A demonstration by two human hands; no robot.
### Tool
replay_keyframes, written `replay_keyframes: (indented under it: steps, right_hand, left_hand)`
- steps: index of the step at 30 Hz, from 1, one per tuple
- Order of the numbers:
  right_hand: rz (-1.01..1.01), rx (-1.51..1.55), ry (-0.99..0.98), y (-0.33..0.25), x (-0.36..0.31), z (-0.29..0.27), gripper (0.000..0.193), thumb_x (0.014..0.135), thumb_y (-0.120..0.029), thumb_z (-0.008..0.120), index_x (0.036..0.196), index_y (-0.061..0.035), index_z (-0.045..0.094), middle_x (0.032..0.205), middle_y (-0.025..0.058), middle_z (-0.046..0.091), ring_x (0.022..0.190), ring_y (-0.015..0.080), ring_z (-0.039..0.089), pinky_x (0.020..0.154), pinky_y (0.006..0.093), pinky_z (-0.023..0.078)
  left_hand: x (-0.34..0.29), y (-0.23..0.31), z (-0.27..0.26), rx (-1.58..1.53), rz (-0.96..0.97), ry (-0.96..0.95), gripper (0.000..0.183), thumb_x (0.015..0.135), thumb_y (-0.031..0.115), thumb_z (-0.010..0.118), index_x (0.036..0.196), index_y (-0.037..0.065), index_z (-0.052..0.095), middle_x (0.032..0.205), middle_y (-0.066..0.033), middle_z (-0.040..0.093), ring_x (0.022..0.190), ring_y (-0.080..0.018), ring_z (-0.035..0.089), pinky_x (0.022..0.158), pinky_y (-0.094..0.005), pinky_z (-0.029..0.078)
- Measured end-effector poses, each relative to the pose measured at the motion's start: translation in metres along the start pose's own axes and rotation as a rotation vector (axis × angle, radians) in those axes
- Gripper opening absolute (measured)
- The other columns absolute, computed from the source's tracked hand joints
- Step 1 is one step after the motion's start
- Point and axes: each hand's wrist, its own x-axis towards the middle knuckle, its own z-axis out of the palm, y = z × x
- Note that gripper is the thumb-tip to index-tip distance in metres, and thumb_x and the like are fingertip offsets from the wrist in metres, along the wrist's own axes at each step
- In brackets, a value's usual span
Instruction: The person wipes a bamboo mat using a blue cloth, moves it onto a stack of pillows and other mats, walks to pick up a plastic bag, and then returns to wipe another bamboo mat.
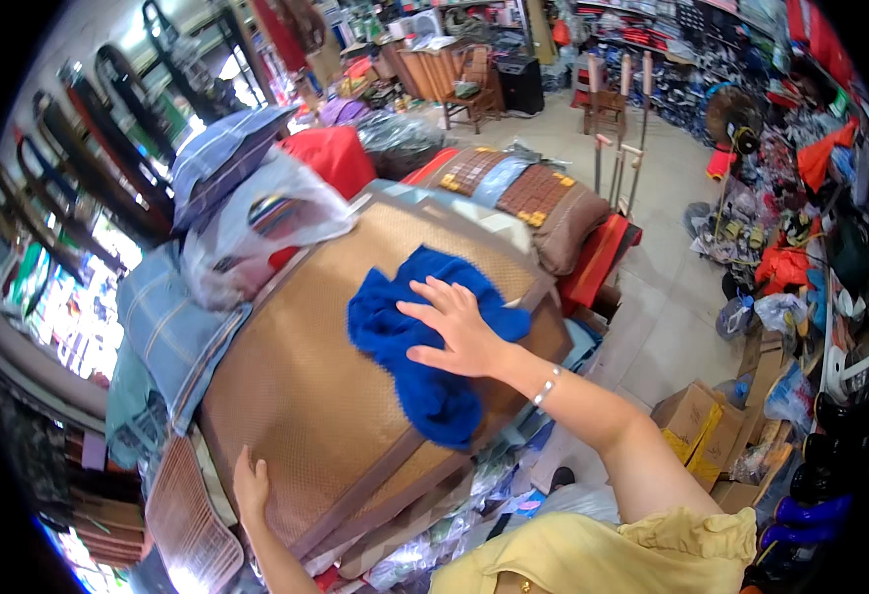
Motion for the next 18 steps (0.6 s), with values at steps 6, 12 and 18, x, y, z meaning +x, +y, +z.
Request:
replay_keyframes:
  steps: [6, 12, 18]
  right_hand:
    - [0.393, 0.090, 0.199, 0.095, -0.184, -0.140, 0.027, 0.085, -0.021, 0.066, 0.108, -0.0066, 0.067, 0.111, 0.0142, 0.066, 0.105, 0.0328, 0.060, 0.092, 0.0400, 0.044]
    - [1.232, 0.111, 0.137, 0.101, -0.390, -0.197, 0.023, 0.092, -0.021, 0.059, 0.087, -0.0006, 0.066, 0.081, 0.0099, 0.066, 0.079, 0.0182, 0.062, 0.072, 0.0334, 0.049]
    - [1.532, 0.195, 0.230, 0.176, -0.418, -0.253, 0.030, 0.095, -0.025, 0.056, 0.082, -0.0014, 0.068, 0.072, 0.0124, 0.068, 0.068, 0.0245, 0.064, 0.068, 0.0361, 0.049]
  left_hand:
    - [0.002, 0.128, 0.072, 0.008, 0.090, 0.241, 0.048, 0.095, 0.020, 0.051, 0.138, -0.002, 0.046, 0.141, -0.0221, 0.047, 0.134, -0.0359, 0.042, 0.112, -0.0414, 0.031]
    - [0.014, 0.068, 0.074, -0.031, 0.203, 0.314, 0.045, 0.096, 0.019, 0.050, 0.136, -0.001, 0.049, 0.133, -0.0209, 0.052, 0.124, -0.0344, 0.048, 0.106, -0.0411, 0.036]
    - [0.002, 0.149, 0.081, 0.219, 0.019, 0.324, 0.042, 0.098, 0.028, 0.050, 0.131, 0.002, 0.054, 0.124, -0.0171, 0.061, 0.107, -0.0280, 0.060, 0.093, -0.0387, 0.049]
